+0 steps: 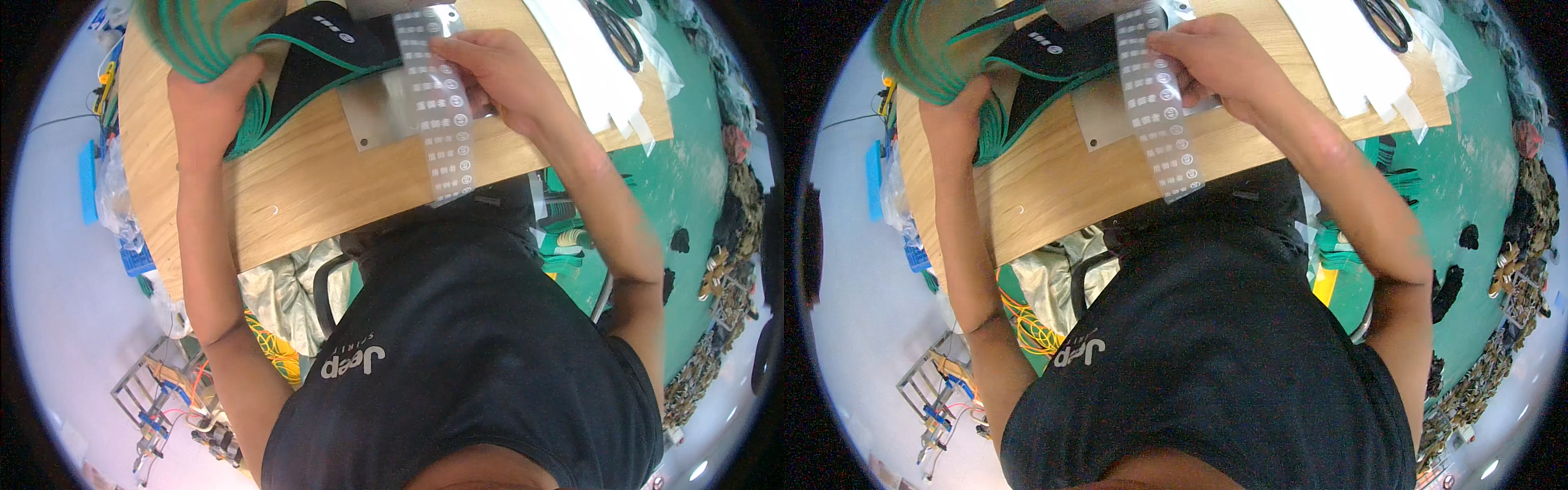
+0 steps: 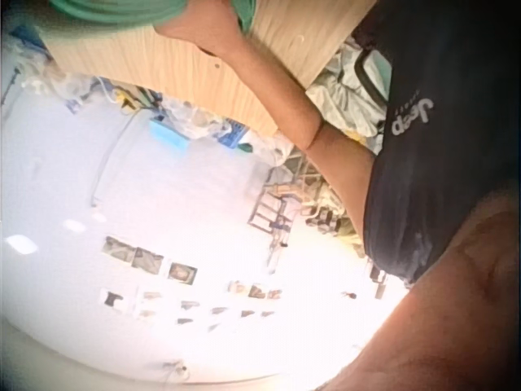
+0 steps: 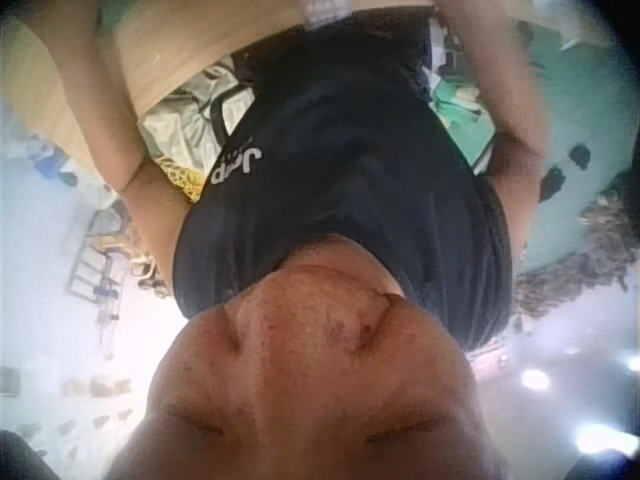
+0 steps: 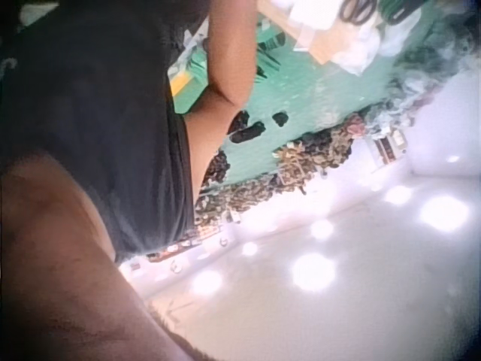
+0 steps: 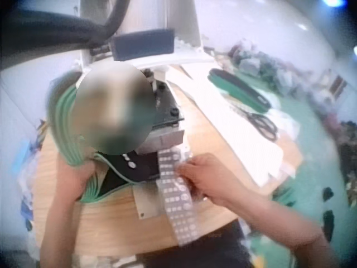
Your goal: The person places green shoe insoles into a press machine, applies a transparent label to each one, cuts individual labels from a sheet using scissors, and stacks the completed insoles together with a rubber band.
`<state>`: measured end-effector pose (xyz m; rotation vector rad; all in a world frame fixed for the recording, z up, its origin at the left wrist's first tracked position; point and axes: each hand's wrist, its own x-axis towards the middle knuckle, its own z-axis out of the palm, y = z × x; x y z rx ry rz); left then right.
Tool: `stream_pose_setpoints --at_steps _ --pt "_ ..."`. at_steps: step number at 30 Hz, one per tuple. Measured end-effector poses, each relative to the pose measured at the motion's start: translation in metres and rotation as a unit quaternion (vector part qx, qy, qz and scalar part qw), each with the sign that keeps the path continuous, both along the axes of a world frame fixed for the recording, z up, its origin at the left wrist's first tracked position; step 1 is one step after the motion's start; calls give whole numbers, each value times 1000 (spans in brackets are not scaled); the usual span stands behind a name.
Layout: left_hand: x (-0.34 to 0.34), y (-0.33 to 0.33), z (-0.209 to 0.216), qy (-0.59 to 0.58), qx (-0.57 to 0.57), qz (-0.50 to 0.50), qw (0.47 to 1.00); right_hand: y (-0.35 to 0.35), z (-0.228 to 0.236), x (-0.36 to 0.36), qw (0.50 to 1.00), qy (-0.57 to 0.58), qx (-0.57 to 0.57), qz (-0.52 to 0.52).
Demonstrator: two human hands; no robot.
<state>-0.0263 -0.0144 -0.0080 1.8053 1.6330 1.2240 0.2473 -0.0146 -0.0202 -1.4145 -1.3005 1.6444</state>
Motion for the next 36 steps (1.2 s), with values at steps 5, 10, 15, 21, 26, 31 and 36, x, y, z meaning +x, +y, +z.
stream_pose_setpoints --at_steps 5,10,15,21,26,31,36 --pt "-6 2 -3 -175 32 32 984 6 3 -8 998 -56 -17 36" --pt "-6 -1 -4 -163 40 24 985 5 1 -8 996 -75 -13 50" --pt "-8 2 -5 -106 41 29 993 2 -2 -8 999 -38 -18 14" --pt "-7 0 -3 -92 37 34 995 5 -1 -9 996 -70 -18 51" --pt "-8 -1 -6 -84 31 37 995 5 0 -8 995 -81 -6 58" --pt "-5 -1 -6 -47 37 45 997 5 -2 -8 996 -75 6 54" --pt "9 -6 0 16 -76 6 997 1 -6 -10 997 -74 22 18"
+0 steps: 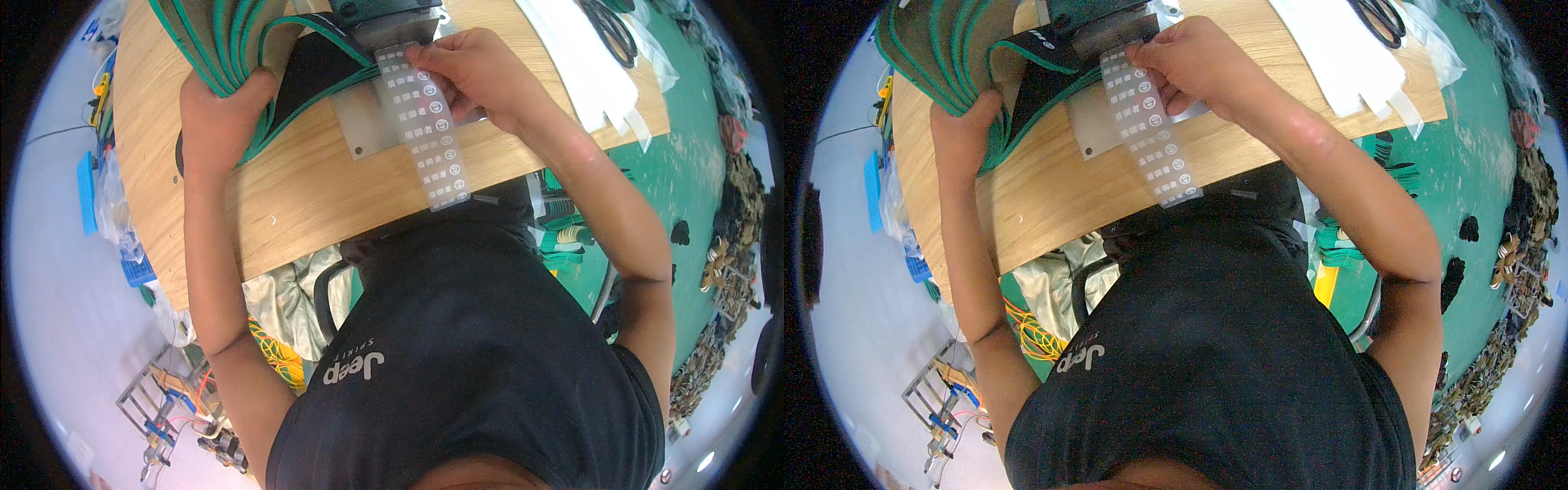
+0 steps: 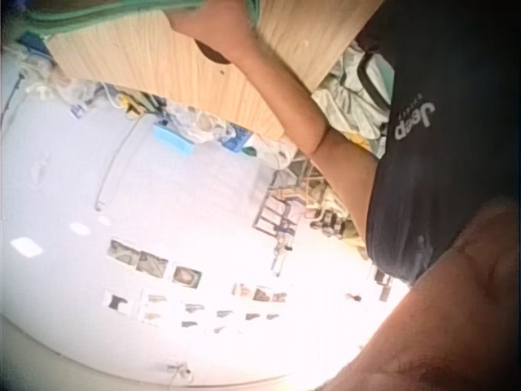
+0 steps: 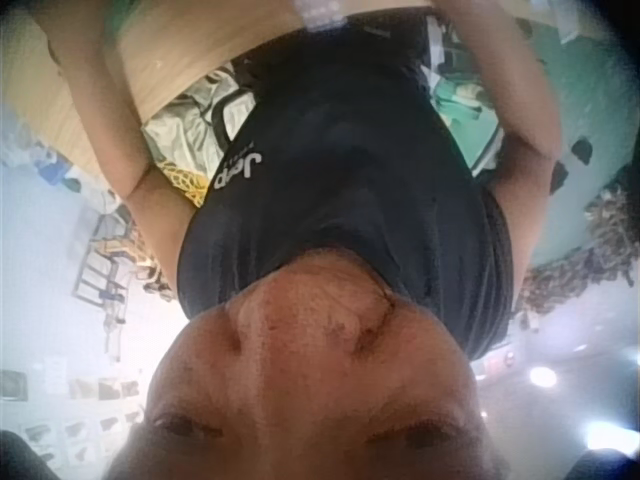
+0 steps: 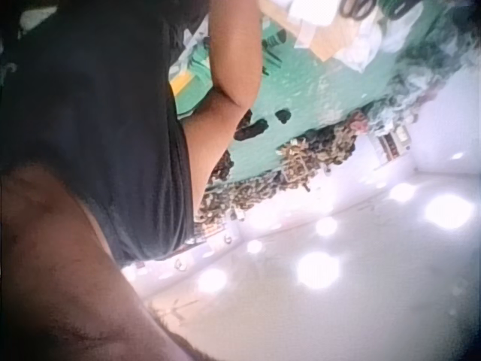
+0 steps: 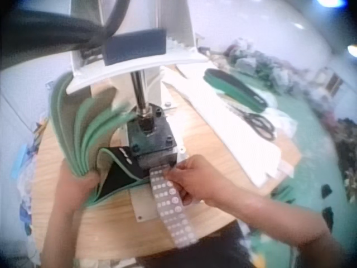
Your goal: The person places green shoe insoles into a press machine, applies a transparent label to each one, cuts individual labels from a sheet using scissors, and stacks the completed insoles together with a rubber band.
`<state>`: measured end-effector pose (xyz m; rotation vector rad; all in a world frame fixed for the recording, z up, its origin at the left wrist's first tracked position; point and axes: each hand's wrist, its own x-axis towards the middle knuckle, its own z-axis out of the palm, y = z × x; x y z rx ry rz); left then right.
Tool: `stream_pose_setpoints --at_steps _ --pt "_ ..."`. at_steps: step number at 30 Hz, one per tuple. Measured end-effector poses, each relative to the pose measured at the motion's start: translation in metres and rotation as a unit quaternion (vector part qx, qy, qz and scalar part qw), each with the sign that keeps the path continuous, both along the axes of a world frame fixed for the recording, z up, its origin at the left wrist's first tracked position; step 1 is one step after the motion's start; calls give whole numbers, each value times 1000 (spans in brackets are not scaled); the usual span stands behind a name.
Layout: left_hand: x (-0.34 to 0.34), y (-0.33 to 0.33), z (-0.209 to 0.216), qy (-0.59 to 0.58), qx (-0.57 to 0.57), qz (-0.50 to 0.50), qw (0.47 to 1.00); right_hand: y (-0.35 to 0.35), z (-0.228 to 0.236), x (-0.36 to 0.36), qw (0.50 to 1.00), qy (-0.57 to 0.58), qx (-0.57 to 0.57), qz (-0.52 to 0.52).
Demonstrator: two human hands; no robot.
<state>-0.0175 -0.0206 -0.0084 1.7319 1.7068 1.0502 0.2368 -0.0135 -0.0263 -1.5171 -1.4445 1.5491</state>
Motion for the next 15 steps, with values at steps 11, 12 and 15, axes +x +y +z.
stream_pose_setpoints --at_steps 11,12,15 --pt "6 2 -5 65 60 -77 993 -14 7 11 999 47 9 22" --pt "5 2 -5 66 44 -78 994 -15 6 12 998 46 26 19" --pt "4 2 -5 78 15 -81 994 -17 5 15 999 48 9 7"
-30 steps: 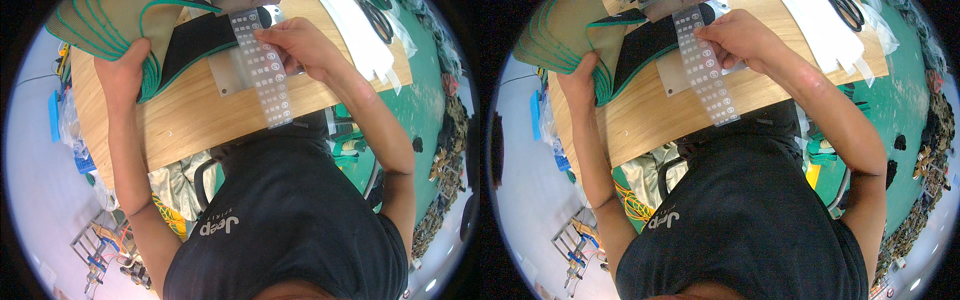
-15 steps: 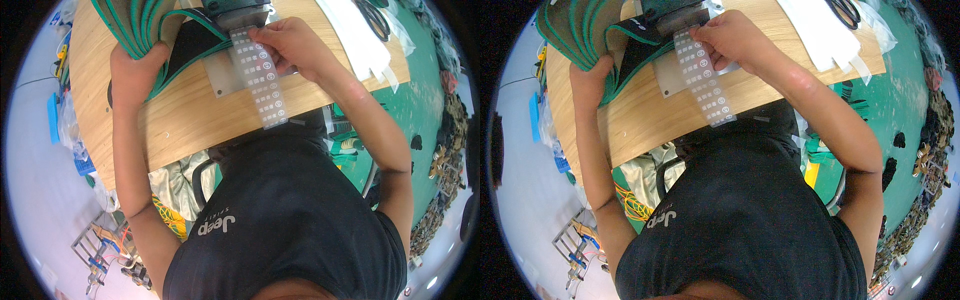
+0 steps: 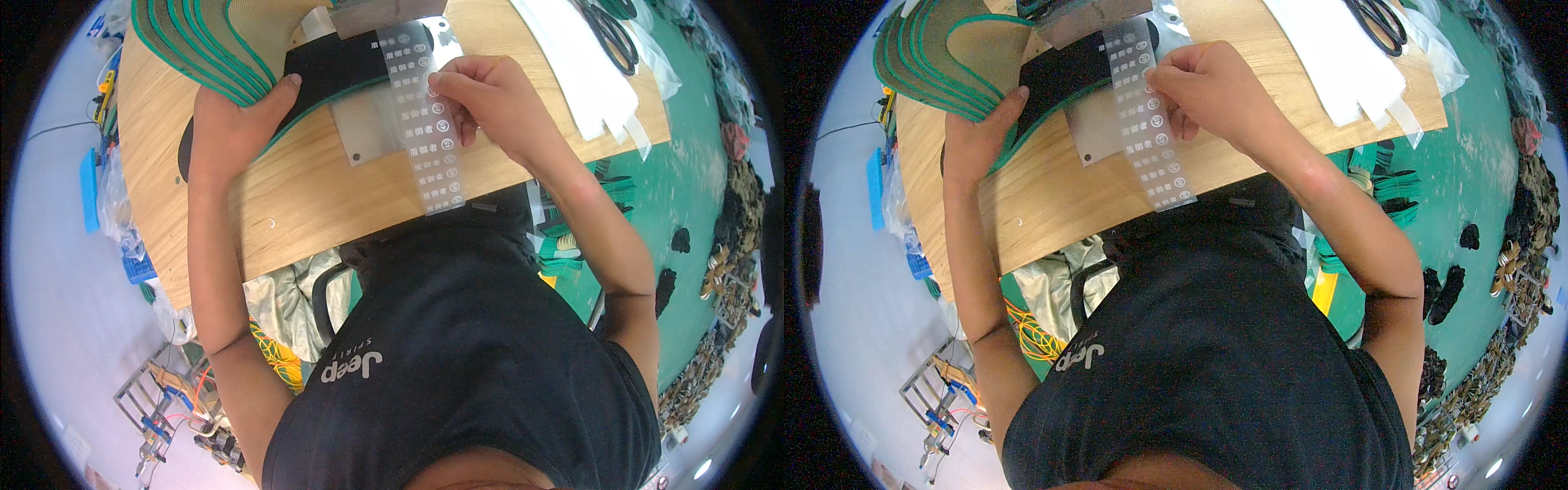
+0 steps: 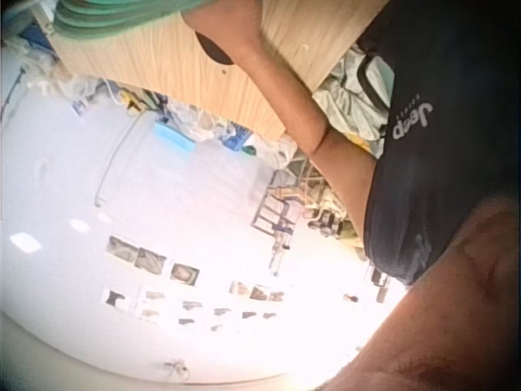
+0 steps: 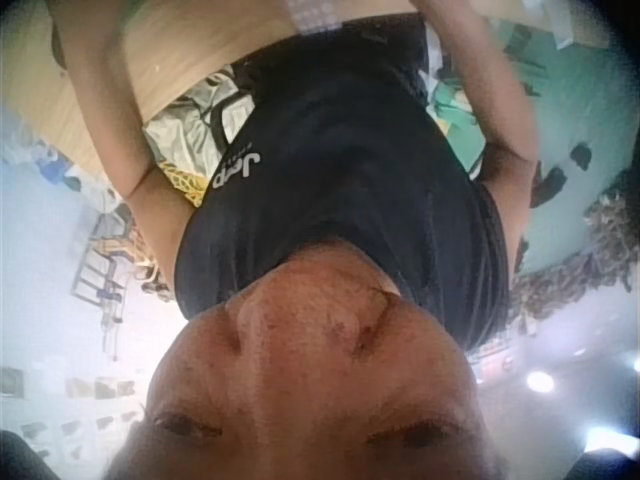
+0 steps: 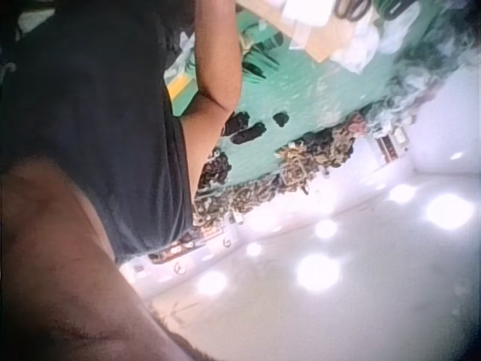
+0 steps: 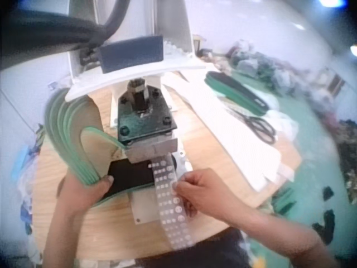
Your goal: The person places green shoe insoles into a press machine, applies a transparent label to each one, cuts individual labels from a sheet using scissors, and stacks the completed insoles together with a rubber band.
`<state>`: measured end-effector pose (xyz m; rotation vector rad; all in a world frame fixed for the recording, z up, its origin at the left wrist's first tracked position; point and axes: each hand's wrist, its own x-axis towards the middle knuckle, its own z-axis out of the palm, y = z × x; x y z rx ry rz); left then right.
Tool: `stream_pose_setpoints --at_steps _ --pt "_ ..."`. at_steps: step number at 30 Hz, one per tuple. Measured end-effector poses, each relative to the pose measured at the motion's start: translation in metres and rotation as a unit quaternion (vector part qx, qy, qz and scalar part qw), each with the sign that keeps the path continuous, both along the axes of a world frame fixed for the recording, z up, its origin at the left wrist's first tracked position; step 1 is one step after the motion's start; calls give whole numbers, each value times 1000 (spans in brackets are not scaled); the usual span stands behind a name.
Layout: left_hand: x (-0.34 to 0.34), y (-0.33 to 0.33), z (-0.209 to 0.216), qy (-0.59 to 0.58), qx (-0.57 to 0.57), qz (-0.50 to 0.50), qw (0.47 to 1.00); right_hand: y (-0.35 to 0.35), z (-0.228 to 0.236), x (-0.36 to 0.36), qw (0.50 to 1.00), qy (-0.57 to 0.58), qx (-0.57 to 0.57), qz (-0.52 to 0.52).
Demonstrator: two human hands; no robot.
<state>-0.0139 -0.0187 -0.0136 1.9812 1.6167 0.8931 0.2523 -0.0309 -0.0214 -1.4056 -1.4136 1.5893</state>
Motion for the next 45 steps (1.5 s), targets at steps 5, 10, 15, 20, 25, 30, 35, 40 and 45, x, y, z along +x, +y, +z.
stream_pose_setpoints --at_steps 5,10,15,20,25,30,35,40,45 --pt "5 -3 0 8 23 -17 1000 1 -1 5 999 6 31 -15" --pt "11 0 3 132 53 -65 988 6 -9 28 985 142 -14 -92" --pt "19 -6 14 131 -24 -52 990 8 -10 23 977 191 -40 -82" --pt "13 -3 14 160 -8 -52 986 14 -11 16 973 210 -53 -82" --pt "17 -5 15 171 16 -69 983 14 -8 13 971 211 -42 -106" --pt "15 -3 20 149 -26 -67 986 16 -9 23 958 250 -56 -124" --pt "-5 -3 18 46 -20 -13 999 23 -8 7 979 180 -59 -78" --pt "-28 3 3 -193 66 89 975 16 0 -3 996 8 -73 54" --pt "-25 1 6 -269 94 120 951 19 4 -8 998 -45 -29 33"
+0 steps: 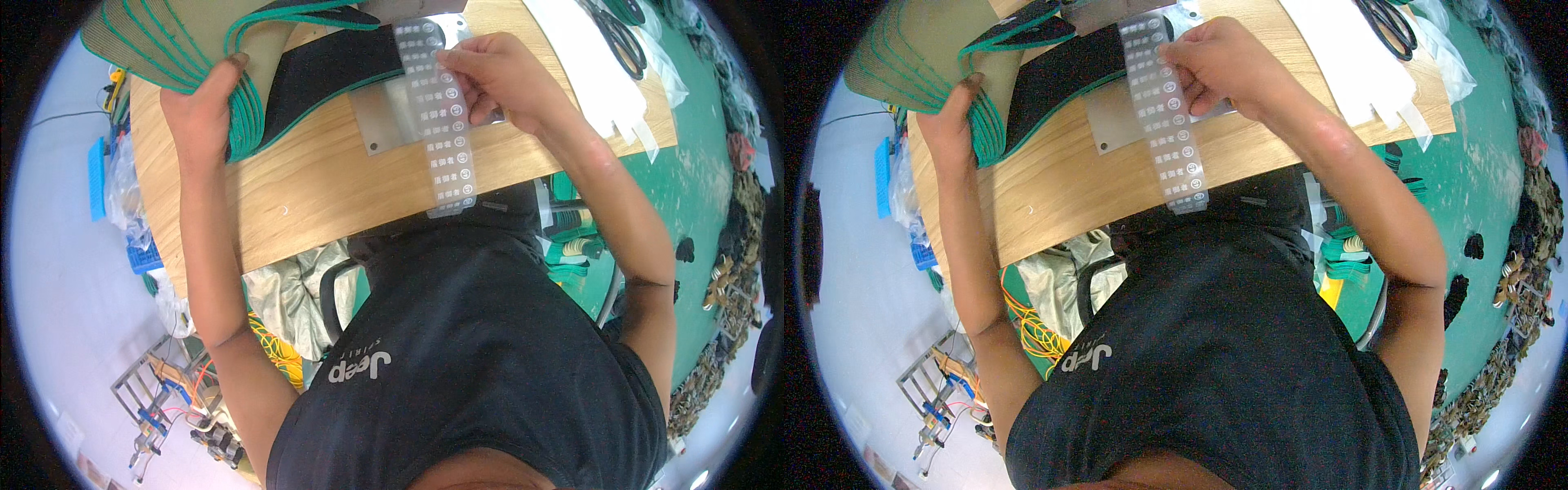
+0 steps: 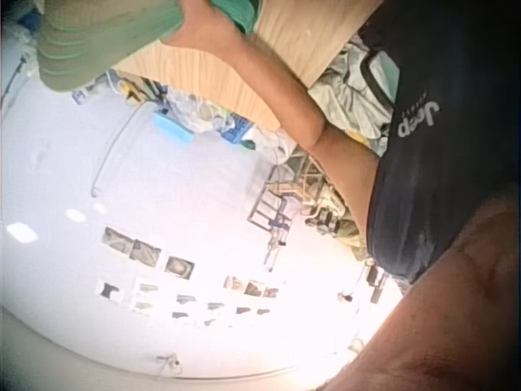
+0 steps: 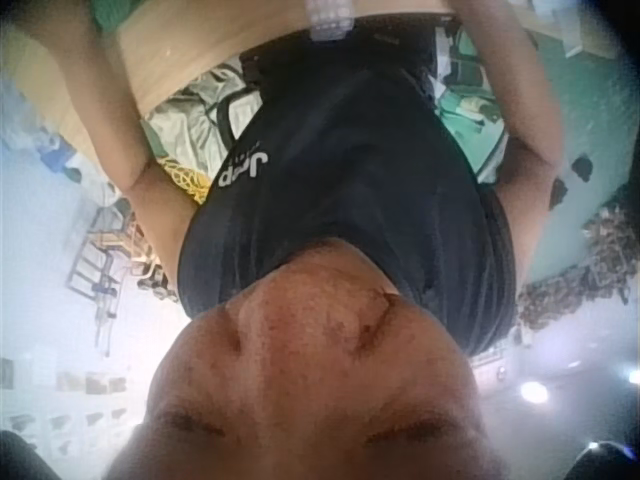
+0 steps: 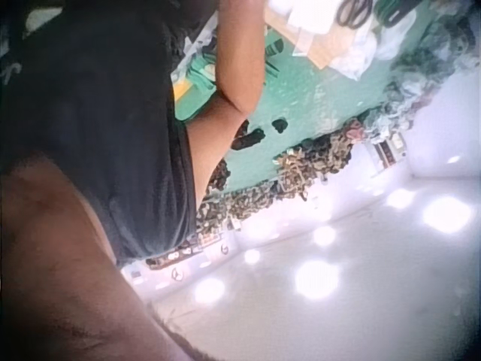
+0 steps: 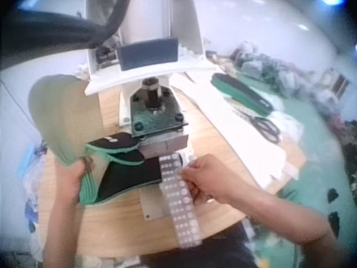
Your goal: The person places green shoe insoles into a press machine, applies a transparent label to each one, cuts individual labels from a sheet using scissors, and stacks the completed insoles together with a rubber band.
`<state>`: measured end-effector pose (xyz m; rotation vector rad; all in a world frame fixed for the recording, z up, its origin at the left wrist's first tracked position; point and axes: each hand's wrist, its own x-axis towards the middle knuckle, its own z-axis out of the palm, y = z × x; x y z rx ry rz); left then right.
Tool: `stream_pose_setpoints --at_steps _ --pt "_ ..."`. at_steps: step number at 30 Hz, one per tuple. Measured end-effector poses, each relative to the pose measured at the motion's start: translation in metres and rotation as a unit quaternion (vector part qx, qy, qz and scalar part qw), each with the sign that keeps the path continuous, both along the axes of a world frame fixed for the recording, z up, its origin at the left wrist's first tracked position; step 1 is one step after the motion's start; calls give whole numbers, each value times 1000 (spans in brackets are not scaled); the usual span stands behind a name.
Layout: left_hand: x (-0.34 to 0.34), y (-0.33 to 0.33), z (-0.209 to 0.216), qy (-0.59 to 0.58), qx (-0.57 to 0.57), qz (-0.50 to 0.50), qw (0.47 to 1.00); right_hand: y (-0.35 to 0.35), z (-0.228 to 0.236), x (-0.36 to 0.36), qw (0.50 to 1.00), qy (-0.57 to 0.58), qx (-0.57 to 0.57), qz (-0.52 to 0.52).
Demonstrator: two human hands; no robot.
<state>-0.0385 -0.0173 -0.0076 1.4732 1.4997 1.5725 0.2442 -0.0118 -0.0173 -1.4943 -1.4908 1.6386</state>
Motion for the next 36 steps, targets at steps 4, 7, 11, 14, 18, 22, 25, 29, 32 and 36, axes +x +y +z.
stream_pose_setpoints --at_steps 4,7,11,14,18,22,25,29,32,36 --pt "-2 2 -1 12 -1 -10 1000 0 -1 0 1000 3 5 13" --pt "-3 3 -2 11 -9 -10 1000 2 -1 -1 999 -10 4 37" --pt "-1 2 -3 30 -5 -5 1000 1 -2 -2 999 -13 13 39" --pt "-2 3 -3 45 -6 -3 999 2 -2 -3 999 -17 14 41" --pt "-2 2 -3 66 -14 4 998 3 -5 -3 999 -34 17 37" --pt "-2 1 -3 85 -15 9 996 1 -7 -3 996 -63 54 40" --pt "-2 2 -4 89 -6 10 996 4 -9 -2 998 -38 31 41" --pt "0 1 -3 94 -14 7 995 3 -8 -2 998 -37 31 37" --pt "-1 1 -4 92 -24 6 995 4 -9 -2 999 -29 14 32" --pt "1 0 -6 104 -15 -3 994 5 -9 -2 999 -23 1 27"
